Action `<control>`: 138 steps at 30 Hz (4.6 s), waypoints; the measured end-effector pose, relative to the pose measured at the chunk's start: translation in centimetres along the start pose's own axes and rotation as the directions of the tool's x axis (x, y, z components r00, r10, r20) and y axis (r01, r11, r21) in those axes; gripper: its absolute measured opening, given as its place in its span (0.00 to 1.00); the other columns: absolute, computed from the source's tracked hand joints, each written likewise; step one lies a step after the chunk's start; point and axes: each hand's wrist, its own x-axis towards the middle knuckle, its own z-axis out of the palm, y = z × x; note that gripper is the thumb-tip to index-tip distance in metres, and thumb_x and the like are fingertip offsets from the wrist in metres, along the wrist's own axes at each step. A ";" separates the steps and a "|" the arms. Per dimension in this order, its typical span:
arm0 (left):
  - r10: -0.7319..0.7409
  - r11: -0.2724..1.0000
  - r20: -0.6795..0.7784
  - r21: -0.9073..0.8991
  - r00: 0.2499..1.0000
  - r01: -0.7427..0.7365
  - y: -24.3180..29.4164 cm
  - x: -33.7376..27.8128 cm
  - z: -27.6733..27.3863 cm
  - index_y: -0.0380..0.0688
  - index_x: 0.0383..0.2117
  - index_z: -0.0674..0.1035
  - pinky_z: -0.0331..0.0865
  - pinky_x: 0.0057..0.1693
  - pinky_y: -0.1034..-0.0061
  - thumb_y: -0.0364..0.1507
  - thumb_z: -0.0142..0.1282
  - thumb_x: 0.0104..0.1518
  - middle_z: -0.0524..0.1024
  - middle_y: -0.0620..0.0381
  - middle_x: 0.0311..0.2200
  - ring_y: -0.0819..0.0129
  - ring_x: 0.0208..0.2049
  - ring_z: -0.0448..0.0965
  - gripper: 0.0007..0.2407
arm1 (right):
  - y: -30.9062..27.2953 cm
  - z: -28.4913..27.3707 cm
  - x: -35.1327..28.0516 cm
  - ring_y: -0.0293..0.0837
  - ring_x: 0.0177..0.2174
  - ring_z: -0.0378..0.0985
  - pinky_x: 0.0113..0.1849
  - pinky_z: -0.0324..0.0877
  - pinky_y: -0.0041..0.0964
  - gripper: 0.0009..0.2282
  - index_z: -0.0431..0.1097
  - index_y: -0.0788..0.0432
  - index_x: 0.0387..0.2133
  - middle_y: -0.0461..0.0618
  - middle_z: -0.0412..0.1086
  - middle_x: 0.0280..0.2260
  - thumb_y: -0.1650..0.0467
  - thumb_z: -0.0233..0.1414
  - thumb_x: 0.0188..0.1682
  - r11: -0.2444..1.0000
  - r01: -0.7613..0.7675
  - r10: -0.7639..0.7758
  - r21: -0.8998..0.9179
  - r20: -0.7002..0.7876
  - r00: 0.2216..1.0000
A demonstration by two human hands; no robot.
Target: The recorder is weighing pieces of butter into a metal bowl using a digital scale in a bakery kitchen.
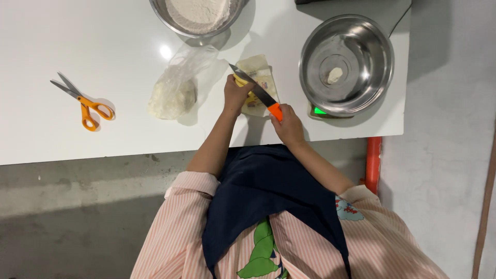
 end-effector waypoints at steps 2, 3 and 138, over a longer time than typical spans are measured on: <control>0.002 1.000 0.014 -0.006 1.000 -0.002 0.1 -0.6 0.6 0.35 0.44 0.71 0.79 0.36 0.75 0.24 0.65 0.47 0.80 0.49 0.36 0.66 0.32 0.83 0.19 | 1.4 -0.6 -0.1 0.65 0.37 0.74 0.38 0.70 0.54 0.15 0.65 0.64 0.44 0.63 0.70 0.41 0.66 0.57 0.51 0.998 0.056 -0.057 -0.014 -0.011 0.998; -0.001 1.000 0.030 -0.013 1.000 0.002 0.0 -0.9 0.8 0.35 0.43 0.71 0.79 0.36 0.75 0.23 0.64 0.48 0.81 0.48 0.36 0.66 0.32 0.84 0.17 | 2.1 -0.8 -0.2 0.65 0.38 0.74 0.38 0.70 0.54 0.15 0.64 0.64 0.44 0.63 0.70 0.41 0.66 0.57 0.51 0.994 0.109 -0.109 -0.032 -0.017 0.994; 0.226 0.734 0.205 0.606 0.952 -0.305 -5.8 3.5 -5.7 0.39 0.69 0.52 0.70 0.60 0.61 0.32 0.73 0.43 0.61 0.38 0.58 0.45 0.56 0.69 0.47 | -0.4 3.4 -2.7 0.70 0.40 0.75 0.41 0.69 0.59 0.19 0.56 0.59 0.62 0.70 0.73 0.40 0.67 0.45 0.59 0.946 -0.287 0.265 0.150 0.154 0.952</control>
